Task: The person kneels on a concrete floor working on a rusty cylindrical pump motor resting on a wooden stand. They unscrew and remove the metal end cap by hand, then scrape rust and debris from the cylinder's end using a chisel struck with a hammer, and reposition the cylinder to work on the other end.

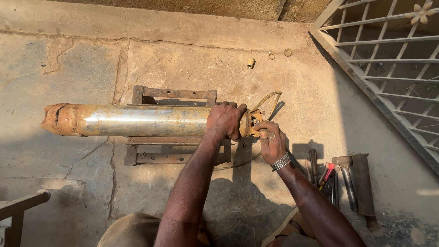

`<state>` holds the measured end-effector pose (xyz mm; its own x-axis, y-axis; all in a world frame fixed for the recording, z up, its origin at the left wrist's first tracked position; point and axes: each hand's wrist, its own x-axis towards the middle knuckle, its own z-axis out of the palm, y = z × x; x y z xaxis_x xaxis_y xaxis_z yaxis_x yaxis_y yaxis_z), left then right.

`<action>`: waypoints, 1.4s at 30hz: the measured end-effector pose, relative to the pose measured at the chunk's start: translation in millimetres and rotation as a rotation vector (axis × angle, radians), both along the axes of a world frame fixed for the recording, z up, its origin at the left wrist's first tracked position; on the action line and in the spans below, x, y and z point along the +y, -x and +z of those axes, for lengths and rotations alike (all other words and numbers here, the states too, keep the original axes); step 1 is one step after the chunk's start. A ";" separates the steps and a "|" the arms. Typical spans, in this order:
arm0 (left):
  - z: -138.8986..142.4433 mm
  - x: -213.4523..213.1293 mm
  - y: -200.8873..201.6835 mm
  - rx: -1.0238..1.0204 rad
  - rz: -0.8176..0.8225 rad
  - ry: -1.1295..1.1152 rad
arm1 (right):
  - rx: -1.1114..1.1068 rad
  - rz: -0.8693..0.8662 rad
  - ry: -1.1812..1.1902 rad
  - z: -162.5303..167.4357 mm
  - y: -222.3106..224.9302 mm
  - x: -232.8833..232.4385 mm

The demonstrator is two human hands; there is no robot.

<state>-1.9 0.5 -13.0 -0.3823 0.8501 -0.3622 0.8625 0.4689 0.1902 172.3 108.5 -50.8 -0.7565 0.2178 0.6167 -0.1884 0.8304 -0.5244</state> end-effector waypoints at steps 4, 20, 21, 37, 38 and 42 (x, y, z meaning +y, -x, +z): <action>1.3 -0.2 -1.3 -0.012 -0.001 -0.023 | -0.048 -0.145 0.585 2.7 25.9 29.5; -2.8 2.1 1.5 -0.004 -0.015 -0.029 | -0.002 -0.217 0.497 -13.6 23.5 11.6; -3.1 2.1 1.1 0.000 -0.019 -0.029 | -0.055 -0.308 0.523 -13.6 39.3 23.1; -20.4 21.1 -39.2 0.023 0.112 -0.263 | -0.008 -0.526 0.805 -15.3 88.5 19.5; -16.9 26.1 -41.2 0.046 0.117 -0.250 | 0.004 -0.524 0.812 -14.3 88.9 20.0; 0.3 38.2 -40.5 0.045 0.198 -0.166 | 0.049 -0.529 0.748 -8.5 91.1 20.0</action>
